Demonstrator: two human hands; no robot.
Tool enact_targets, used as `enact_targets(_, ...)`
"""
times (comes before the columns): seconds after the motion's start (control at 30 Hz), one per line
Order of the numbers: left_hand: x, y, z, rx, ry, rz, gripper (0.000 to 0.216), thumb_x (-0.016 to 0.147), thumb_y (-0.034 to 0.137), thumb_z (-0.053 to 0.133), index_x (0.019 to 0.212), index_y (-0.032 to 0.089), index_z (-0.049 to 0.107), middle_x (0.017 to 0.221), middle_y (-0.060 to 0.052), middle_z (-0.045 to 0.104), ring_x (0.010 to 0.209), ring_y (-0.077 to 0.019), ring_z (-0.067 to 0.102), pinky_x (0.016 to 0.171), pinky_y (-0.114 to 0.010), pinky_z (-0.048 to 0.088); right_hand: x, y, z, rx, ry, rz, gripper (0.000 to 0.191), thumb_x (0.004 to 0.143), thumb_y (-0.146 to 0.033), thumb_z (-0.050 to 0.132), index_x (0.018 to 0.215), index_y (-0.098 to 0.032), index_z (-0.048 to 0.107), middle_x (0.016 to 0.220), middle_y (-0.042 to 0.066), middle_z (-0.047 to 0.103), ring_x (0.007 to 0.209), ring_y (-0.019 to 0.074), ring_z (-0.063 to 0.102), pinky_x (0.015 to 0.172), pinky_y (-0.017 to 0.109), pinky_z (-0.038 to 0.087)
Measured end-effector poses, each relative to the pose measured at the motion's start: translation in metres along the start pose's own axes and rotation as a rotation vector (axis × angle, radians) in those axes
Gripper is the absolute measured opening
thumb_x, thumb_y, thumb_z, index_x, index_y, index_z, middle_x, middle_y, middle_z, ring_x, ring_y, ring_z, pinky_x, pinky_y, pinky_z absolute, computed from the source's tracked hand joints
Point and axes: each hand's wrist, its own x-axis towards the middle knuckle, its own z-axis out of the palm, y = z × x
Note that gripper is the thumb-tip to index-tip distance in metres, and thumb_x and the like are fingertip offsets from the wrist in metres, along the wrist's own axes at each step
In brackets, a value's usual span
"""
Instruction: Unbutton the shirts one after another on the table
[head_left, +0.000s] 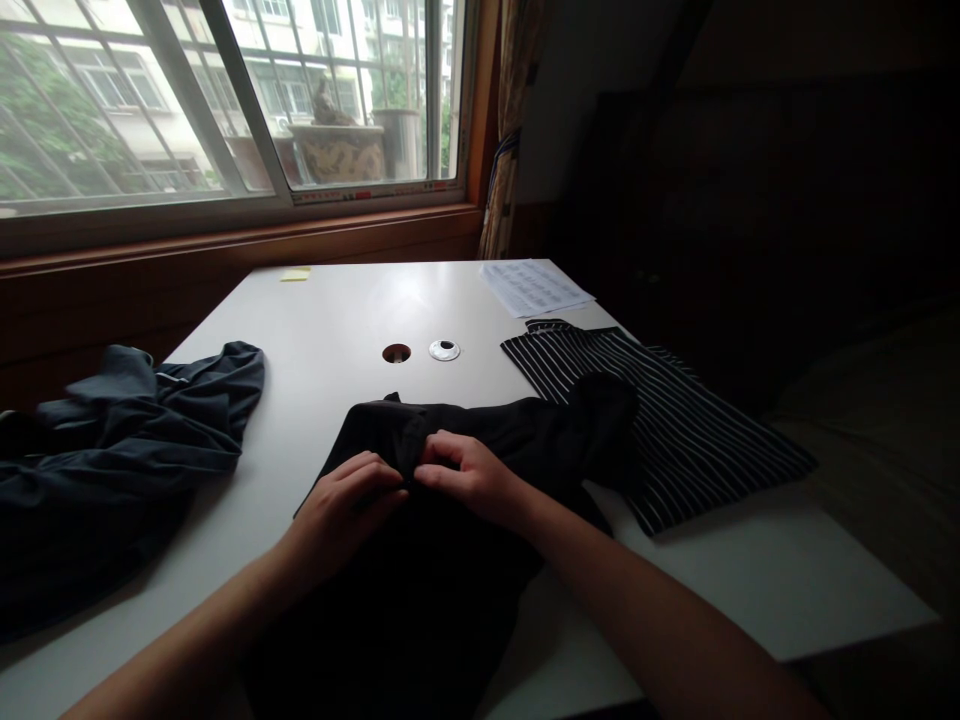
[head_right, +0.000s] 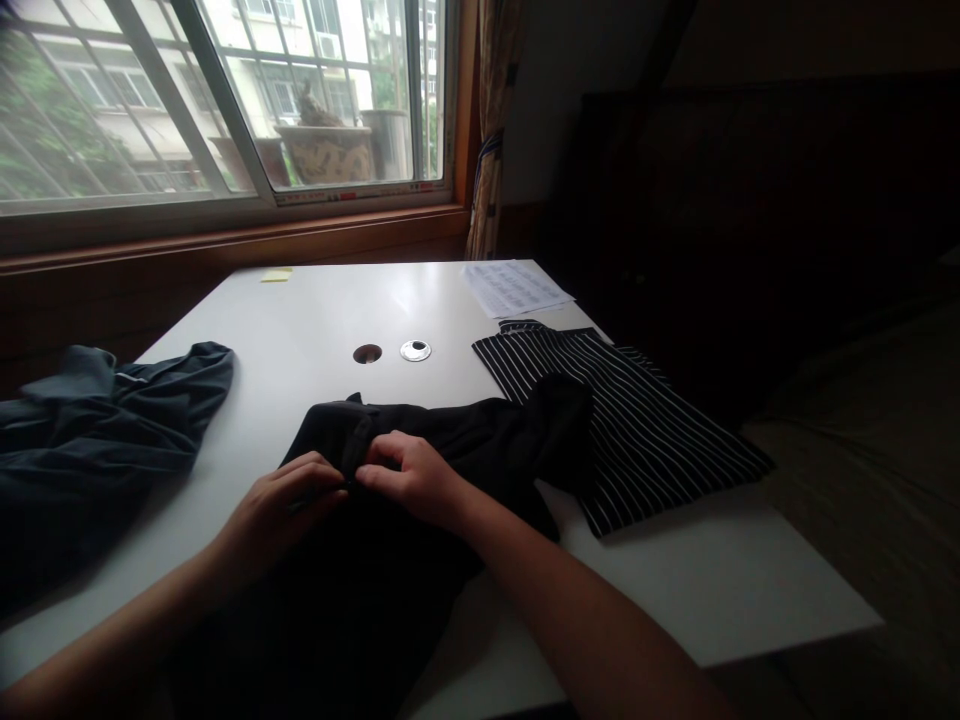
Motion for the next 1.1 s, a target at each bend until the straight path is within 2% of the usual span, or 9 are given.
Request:
enact_targets(0.27,0.0,0.0,-0.001,0.097,0.037,0.125,0.003,0.095,0.019,0.059,0.095,0.02,0.063,0.084,-0.002,0.062,0.077,-0.0146,0.058,0.071,-0.026,0.048,0.0,-0.002,0.0,-0.043,0.011,-0.001,0.013,0.086,-0.03,0.066,0.08,-0.018,0.065,0.083,0.0,0.06,0.083,0.0173,0.057,0.077,0.028,0.043)
enact_targets(0.57,0.0,-0.003,0.003,0.168,0.112,0.153,0.005,0.095,0.018,0.059,0.094,0.02,0.063,0.081,-0.003,0.065,0.075,-0.0161,0.057,0.069,-0.028,0.048,0.003,0.001,0.002,-0.122,0.005,-0.015,0.013,0.085,-0.027,0.066,0.077,-0.018,0.062,0.079,-0.001,0.059,0.078,0.0163,0.055,0.071,0.027,0.042)
enact_targets(0.7,-0.001,0.0,-0.003,0.191,0.09,0.265,0.013,0.095,0.013,0.056,0.103,0.019,0.065,0.083,-0.005,0.067,0.076,-0.0166,0.057,0.067,-0.029,0.049,0.005,0.003,0.004,-0.149,0.006,-0.003,0.01,0.083,-0.022,0.064,0.074,-0.018,0.059,0.076,-0.001,0.058,0.075,0.0154,0.054,0.068,0.026,0.04)
enact_targets(0.83,-0.005,0.003,-0.008,0.223,0.064,0.401,0.026,0.091,0.007,0.06,0.114,0.02,0.063,0.092,-0.006,0.07,0.083,-0.0185,0.058,0.076,-0.032,0.051,0.008,0.011,0.002,-0.188,0.117,0.06,0.012,0.08,-0.017,0.06,0.07,-0.019,0.053,0.07,-0.003,0.054,0.069,0.0136,0.05,0.064,0.026,0.037)
enact_targets(0.9,-0.006,0.004,-0.009,0.216,0.077,0.395,0.028,0.09,0.006,0.061,0.114,0.019,0.063,0.091,-0.006,0.069,0.084,-0.0184,0.058,0.076,-0.032,0.051,0.009,0.014,0.001,-0.158,0.136,0.07,0.011,0.081,-0.02,0.059,0.071,-0.019,0.054,0.07,-0.003,0.054,0.069,0.0134,0.05,0.064,0.026,0.037)
enact_targets(1.1,-0.003,0.0,-0.008,0.145,0.147,0.225,0.014,0.09,0.01,0.063,0.101,0.02,0.063,0.085,-0.003,0.065,0.078,-0.0157,0.059,0.071,-0.028,0.051,0.007,0.015,-0.003,0.017,0.263,0.093,0.017,0.084,-0.031,0.057,0.072,-0.02,0.05,0.068,-0.005,0.047,0.066,0.0124,0.044,0.062,0.025,0.037)
